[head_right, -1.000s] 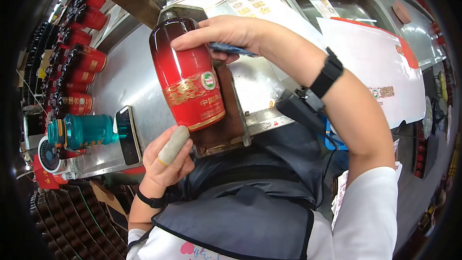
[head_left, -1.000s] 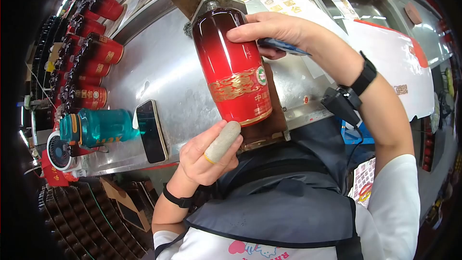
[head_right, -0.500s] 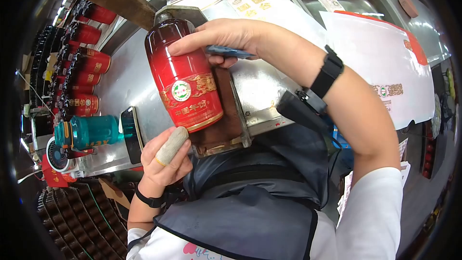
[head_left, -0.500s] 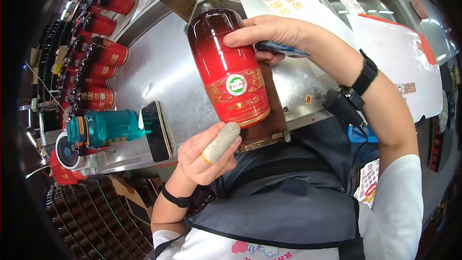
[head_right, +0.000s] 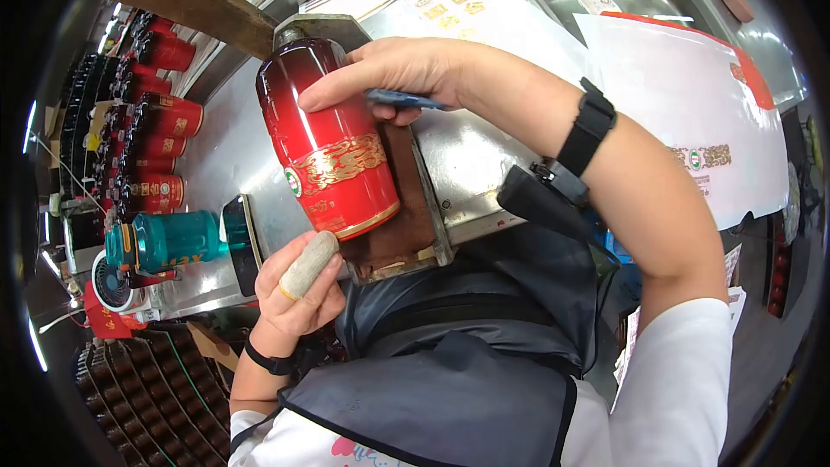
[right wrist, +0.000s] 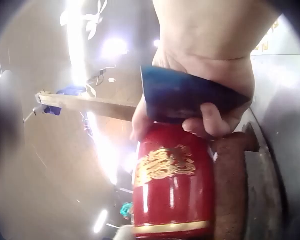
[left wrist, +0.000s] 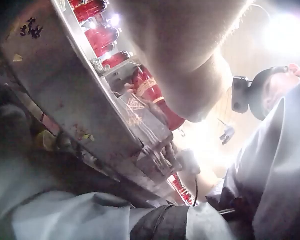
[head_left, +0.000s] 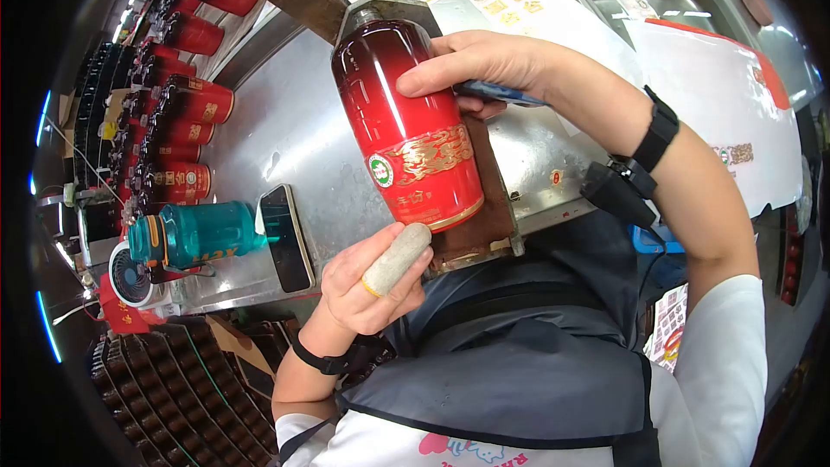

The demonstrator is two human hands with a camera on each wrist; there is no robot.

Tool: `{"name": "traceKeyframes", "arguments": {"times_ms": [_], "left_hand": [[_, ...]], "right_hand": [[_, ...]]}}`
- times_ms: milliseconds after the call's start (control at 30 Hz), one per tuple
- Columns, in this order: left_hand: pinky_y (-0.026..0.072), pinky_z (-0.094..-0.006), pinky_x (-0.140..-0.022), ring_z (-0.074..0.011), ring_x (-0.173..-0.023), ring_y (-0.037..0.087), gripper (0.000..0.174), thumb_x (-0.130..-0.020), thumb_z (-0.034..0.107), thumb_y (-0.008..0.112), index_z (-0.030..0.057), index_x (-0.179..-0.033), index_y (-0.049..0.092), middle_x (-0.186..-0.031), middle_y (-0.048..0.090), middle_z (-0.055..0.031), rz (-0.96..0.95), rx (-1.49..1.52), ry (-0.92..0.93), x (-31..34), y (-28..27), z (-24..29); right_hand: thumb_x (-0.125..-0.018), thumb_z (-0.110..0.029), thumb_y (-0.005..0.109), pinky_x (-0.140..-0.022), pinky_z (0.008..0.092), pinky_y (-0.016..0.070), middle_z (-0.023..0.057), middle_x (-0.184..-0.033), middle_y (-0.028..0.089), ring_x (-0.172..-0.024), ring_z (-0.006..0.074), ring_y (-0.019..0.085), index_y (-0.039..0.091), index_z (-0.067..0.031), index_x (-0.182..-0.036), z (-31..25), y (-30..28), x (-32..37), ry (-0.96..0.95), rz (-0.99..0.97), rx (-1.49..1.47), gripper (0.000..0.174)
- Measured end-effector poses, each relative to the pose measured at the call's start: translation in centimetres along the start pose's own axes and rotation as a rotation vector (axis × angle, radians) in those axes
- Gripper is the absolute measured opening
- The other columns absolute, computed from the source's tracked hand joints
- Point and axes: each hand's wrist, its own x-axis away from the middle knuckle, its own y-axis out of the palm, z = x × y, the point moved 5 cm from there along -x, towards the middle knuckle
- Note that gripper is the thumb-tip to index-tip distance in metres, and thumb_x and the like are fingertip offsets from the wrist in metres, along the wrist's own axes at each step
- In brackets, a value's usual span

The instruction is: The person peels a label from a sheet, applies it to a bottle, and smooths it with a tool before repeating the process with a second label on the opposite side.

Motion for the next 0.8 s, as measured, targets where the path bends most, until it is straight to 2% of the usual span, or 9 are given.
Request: {"name": "traceKeyframes", "arguments": {"times_ms": [67, 133, 267, 367, 400, 467, 600, 667, 800], "left_hand": [[0.0612, -0.032, -0.081, -0.0267, -0.1, 0.069, 0.036, -0.062, -0.002, 0.068, 0.0043, -0.097, 0.077, -0.103, 0.072, -0.0108, -0.006, 0.013, 0.007, -0.2, 0.0, -0.1], [0.0611, -0.0317, -0.081, -0.0267, -0.1, 0.069, 0.036, -0.062, -0.002, 0.068, 0.0041, -0.097, 0.077, -0.103, 0.072, -0.0107, -0.01, 0.028, 0.02, -0.6, -0.1, -0.2], [0.0607, -0.0313, -0.08, -0.0268, -0.1, 0.069, 0.036, -0.062, -0.002, 0.068, 0.0035, -0.096, 0.077, -0.102, 0.072, -0.0106, -0.003, 0.028, 0.036, -1.0, -0.1, -0.1], [0.0606, -0.0314, -0.08, -0.0269, -0.1, 0.069, 0.035, -0.062, -0.003, 0.068, 0.0033, -0.096, 0.077, -0.102, 0.072, -0.0108, 0.002, 0.028, 0.005, -0.6, -0.1, 0.2], [0.0605, -0.0314, -0.08, -0.027, -0.099, 0.069, 0.035, -0.062, -0.003, 0.067, 0.0032, -0.096, 0.077, -0.102, 0.072, -0.0109, 0.009, 0.028, -0.013, -0.5, -0.2, 0.1], [0.0605, -0.0314, -0.08, -0.0271, -0.1, 0.069, 0.035, -0.062, -0.003, 0.067, 0.0031, -0.096, 0.077, -0.102, 0.072, -0.0109, 0.013, 0.035, -0.018, -0.3, -0.1, 0.2], [0.0605, -0.0312, -0.08, -0.0273, -0.1, 0.069, 0.036, -0.062, -0.003, 0.067, 0.0029, -0.096, 0.077, -0.102, 0.072, -0.0109, 0.005, 0.039, -0.015, -0.4, -0.1, 0.1], [0.0605, -0.0311, -0.08, -0.0273, -0.1, 0.069, 0.036, -0.062, -0.003, 0.067, 0.0029, -0.096, 0.077, -0.102, 0.072, -0.0109, -0.004, 0.037, 0.001, -0.7, 0.0, 0.1], [0.0609, -0.0317, -0.08, -0.0276, -0.1, 0.069, 0.037, -0.062, -0.001, 0.067, 0.003, -0.097, 0.077, -0.102, 0.072, -0.0111, -0.032, 0.025, 0.023, -1.1, -0.2, 0.1]], "right_hand": [[-0.078, -0.056, 0.076, -0.045, 0.0235, 0.0418, 0.0027, -0.074, 0.063, -0.057, 0.0075, 0.056, 0.066, -0.0005, -0.099, -1.3, 1.0, 0.3, -0.001, 0.013, 0.059, 0.06], [-0.075, -0.06, 0.078, -0.067, 0.028, 0.0531, 0.0117, -0.089, 0.07, -0.077, 0.0161, 0.067, 0.066, 0.0061, -0.108, -3.2, 1.7, 1.1, -0.022, 0.291, 0.482, 0.074], [-0.075, -0.065, 0.076, -0.089, 0.0299, 0.051, 0.0194, -0.105, 0.07, -0.098, 0.0225, 0.067, 0.063, 0.0098, -0.117, -3.5, 0.6, 1.6, -0.062, 0.209, 0.412, 0.087], [-0.079, -0.064, 0.073, -0.05, 0.0225, 0.0447, 0.0061, -0.077, 0.066, -0.058, 0.0086, 0.059, 0.066, 0.0005, -0.108, -1.0, -0.9, 1.3, 0.023, 0.045, 0.148, 0.071], [-0.079, -0.064, 0.073, -0.05, 0.0225, 0.0447, 0.0061, -0.077, 0.066, -0.058, 0.0086, 0.059, 0.066, 0.0005, -0.108, -0.5, -0.6, 1.1, 0.025, 0.044, 0.149, 0.071], [-0.079, -0.062, 0.073, -0.039, 0.0194, 0.0292, 0.0, -0.065, 0.058, -0.045, 0.0024, 0.045, 0.066, -0.0029, -0.102, 0.0, 0.5, 0.7, -0.033, 0.002, -0.022, 0.064], [-0.077, -0.064, 0.073, -0.047, 0.0236, 0.0425, 0.0051, -0.069, 0.064, -0.053, 0.009, 0.056, 0.069, 0.0, -0.098, -2.2, 1.7, 0.9, -0.027, 0.07, 0.134, 0.068], [-0.074, -0.067, 0.074, -0.063, 0.0289, 0.0525, 0.0116, -0.079, 0.069, -0.067, 0.018, 0.066, 0.072, 0.004, -0.094, -3.6, 2.0, 1.4, 0.006, 0.285, 0.559, 0.074], [-0.071, -0.07, 0.074, -0.077, 0.0311, 0.0539, 0.016, -0.088, 0.072, -0.08, 0.0237, 0.069, 0.073, 0.0064, -0.096, -4.1, 0.7, 1.6, 0.041, 0.232, 0.64, 0.081]]}}
